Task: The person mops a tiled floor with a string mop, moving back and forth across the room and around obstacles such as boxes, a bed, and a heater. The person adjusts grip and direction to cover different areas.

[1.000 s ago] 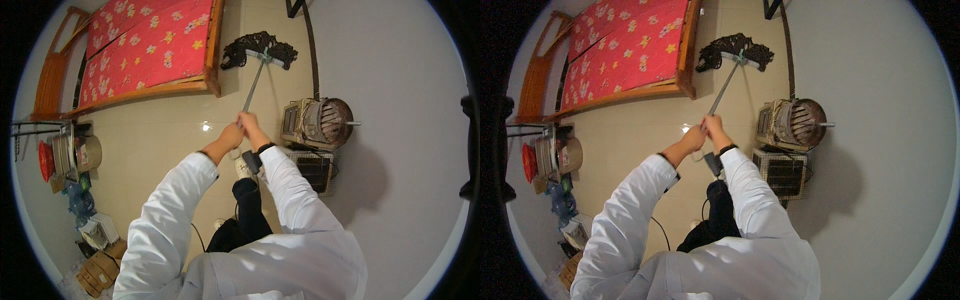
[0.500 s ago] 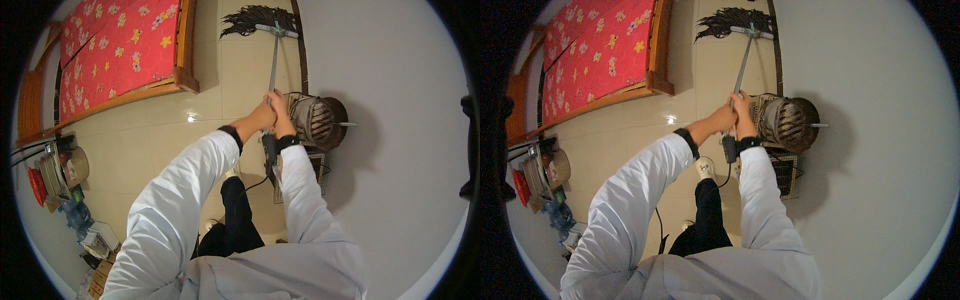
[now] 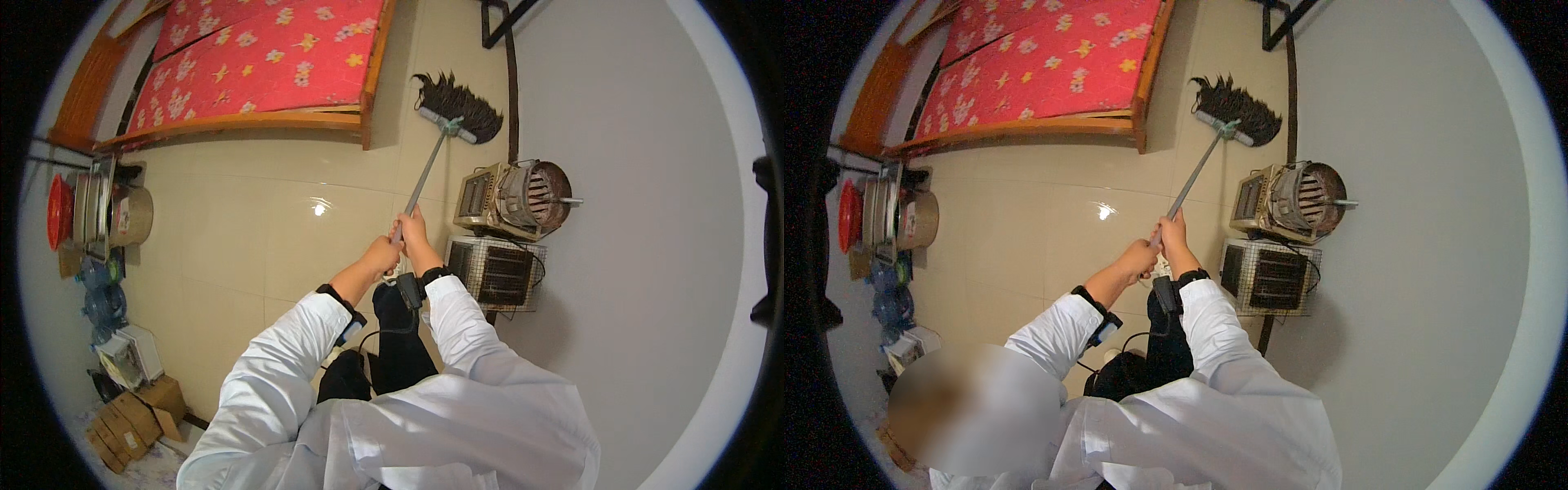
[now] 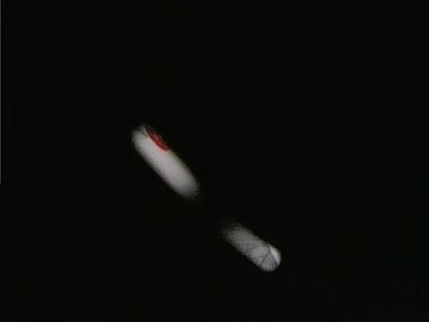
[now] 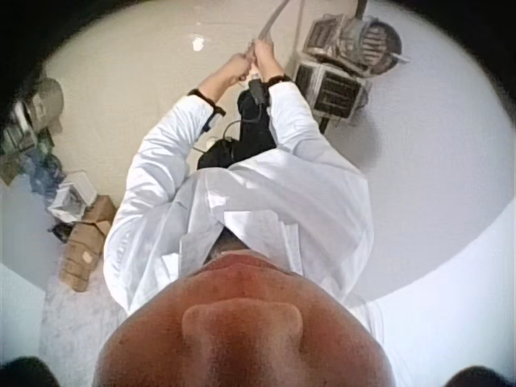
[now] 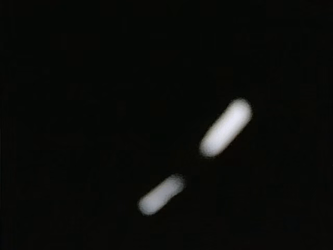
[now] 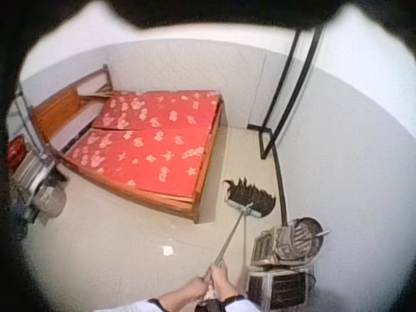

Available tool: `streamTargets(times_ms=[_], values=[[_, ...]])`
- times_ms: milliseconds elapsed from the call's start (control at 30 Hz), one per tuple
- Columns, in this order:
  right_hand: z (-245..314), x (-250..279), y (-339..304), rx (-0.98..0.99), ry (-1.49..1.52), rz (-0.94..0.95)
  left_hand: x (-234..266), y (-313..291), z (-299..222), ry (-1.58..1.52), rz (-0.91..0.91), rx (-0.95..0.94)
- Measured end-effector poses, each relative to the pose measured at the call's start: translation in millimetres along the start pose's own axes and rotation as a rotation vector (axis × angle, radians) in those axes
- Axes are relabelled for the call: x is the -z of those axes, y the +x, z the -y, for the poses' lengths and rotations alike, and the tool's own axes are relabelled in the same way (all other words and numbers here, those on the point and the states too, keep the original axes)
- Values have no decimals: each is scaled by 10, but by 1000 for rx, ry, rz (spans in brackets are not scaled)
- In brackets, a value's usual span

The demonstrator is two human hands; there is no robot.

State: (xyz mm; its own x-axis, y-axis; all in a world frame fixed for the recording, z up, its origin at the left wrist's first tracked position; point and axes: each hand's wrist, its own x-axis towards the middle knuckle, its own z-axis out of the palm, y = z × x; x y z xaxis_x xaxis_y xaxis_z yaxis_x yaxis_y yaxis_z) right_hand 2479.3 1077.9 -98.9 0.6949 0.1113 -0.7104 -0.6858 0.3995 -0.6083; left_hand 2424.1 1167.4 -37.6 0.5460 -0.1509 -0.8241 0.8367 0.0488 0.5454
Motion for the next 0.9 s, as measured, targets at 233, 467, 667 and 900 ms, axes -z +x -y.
streamTargets(times_ms=[233, 467, 667, 900], values=[[-1183, 274, -1165, -59, -195, 97, -99, -1009, 1461, -198, -27, -4], [-2061, 610, -2241, -37, -375, 86, -218, -1910, 2480, -166, 45, -48], [-2471, 547, -2966, 3, -511, 174, -92, -2659, 2957, -151, 33, 23], [-2888, 866, -3400, -165, -545, 170, -263, -3026, 3511, -152, 27, 75]])
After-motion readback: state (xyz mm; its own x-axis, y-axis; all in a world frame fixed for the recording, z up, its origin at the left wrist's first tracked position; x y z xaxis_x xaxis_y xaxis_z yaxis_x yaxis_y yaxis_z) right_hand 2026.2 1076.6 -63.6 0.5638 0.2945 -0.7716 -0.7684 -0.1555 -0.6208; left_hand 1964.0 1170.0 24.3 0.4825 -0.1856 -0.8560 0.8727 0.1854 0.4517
